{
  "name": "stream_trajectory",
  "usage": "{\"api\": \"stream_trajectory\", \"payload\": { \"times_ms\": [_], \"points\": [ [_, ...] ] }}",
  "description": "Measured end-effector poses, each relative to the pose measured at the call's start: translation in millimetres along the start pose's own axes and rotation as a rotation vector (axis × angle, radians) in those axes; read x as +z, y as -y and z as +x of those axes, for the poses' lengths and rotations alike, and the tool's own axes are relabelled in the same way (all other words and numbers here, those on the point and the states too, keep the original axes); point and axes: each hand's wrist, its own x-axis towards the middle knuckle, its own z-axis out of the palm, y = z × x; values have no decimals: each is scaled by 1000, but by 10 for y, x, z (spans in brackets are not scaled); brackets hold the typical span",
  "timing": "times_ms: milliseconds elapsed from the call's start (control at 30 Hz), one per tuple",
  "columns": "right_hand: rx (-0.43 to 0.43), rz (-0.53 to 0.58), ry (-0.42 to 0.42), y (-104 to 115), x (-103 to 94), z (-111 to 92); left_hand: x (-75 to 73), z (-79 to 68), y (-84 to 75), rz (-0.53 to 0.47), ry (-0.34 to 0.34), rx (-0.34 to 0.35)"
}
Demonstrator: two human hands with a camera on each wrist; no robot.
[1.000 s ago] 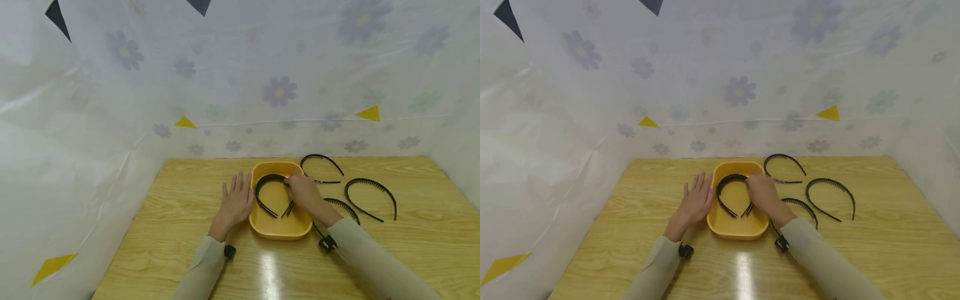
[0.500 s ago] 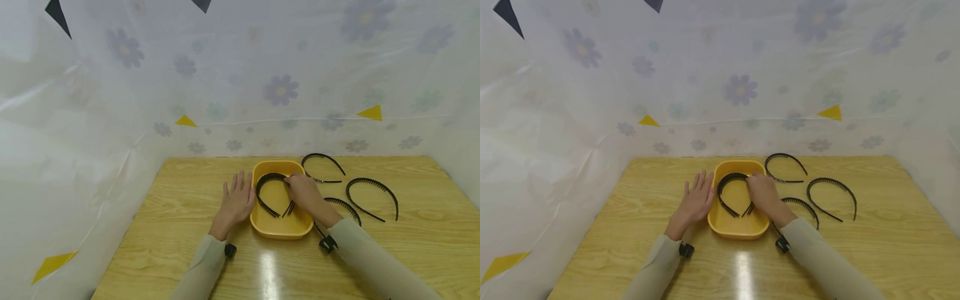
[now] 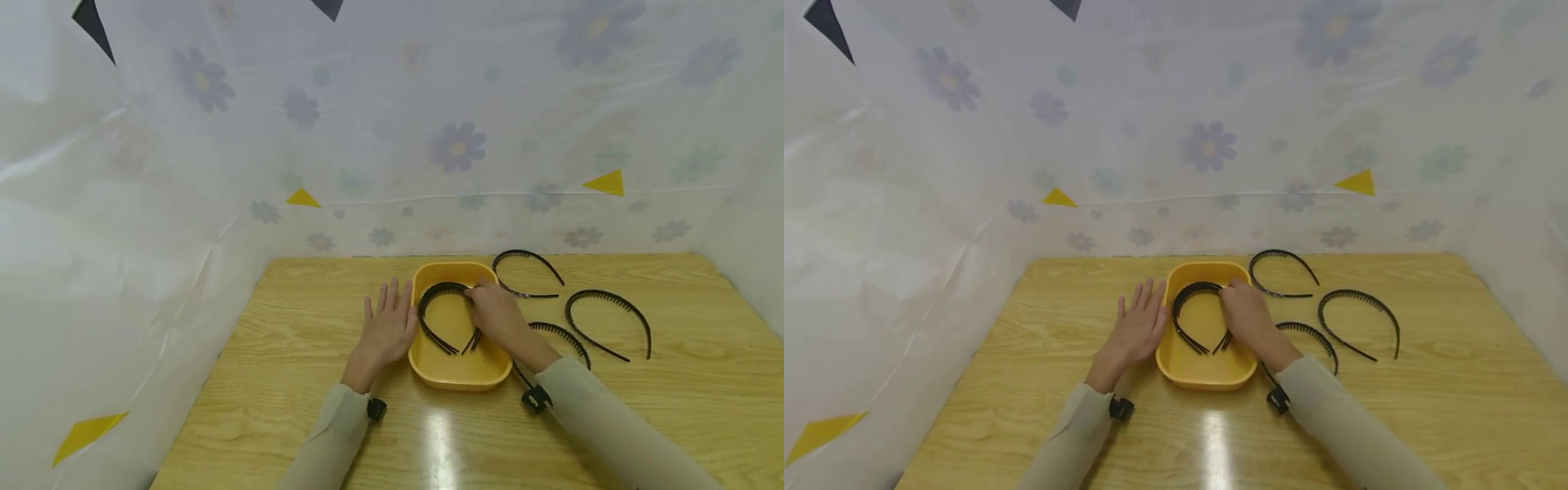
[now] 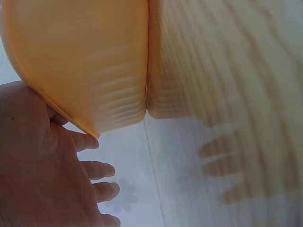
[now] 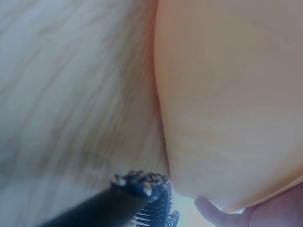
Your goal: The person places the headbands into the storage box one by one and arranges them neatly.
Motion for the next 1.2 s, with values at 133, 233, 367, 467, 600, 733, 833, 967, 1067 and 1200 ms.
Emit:
{"api": "stream_trajectory", "payload": {
  "times_ms": [133,233,367,467,600,733,833,967,1067,1200],
  "points": [
    [-28,-20,-40,-5,4,2,3,-3,-1,12,2,0],
    [-40,-31,-63,-9,5,-5,-5,-7,-7,16,2,-1],
    [-51,-42,-72,-5,-3,-10,-23,-17,-19,16,1,-4],
    [-54,-47,-74,-5,-6,-7,-24,-15,-16,11,6,-3],
    [-49,-48,-69,-13,-6,-6,3,6,9,4,9,0],
    [-36,-55,-65,-13,-8,-13,29,27,25,2,22,-8],
    [-27,-74,-47,3,-26,-22,35,36,26,0,30,-12],
    [-30,-82,-27,31,-87,-34,28,41,21,5,34,-15],
    [-39,-56,-31,27,-158,-43,19,39,17,16,41,-21],
    [-14,58,-19,7,-280,-81,11,31,14,24,48,-26]
  ]
}}
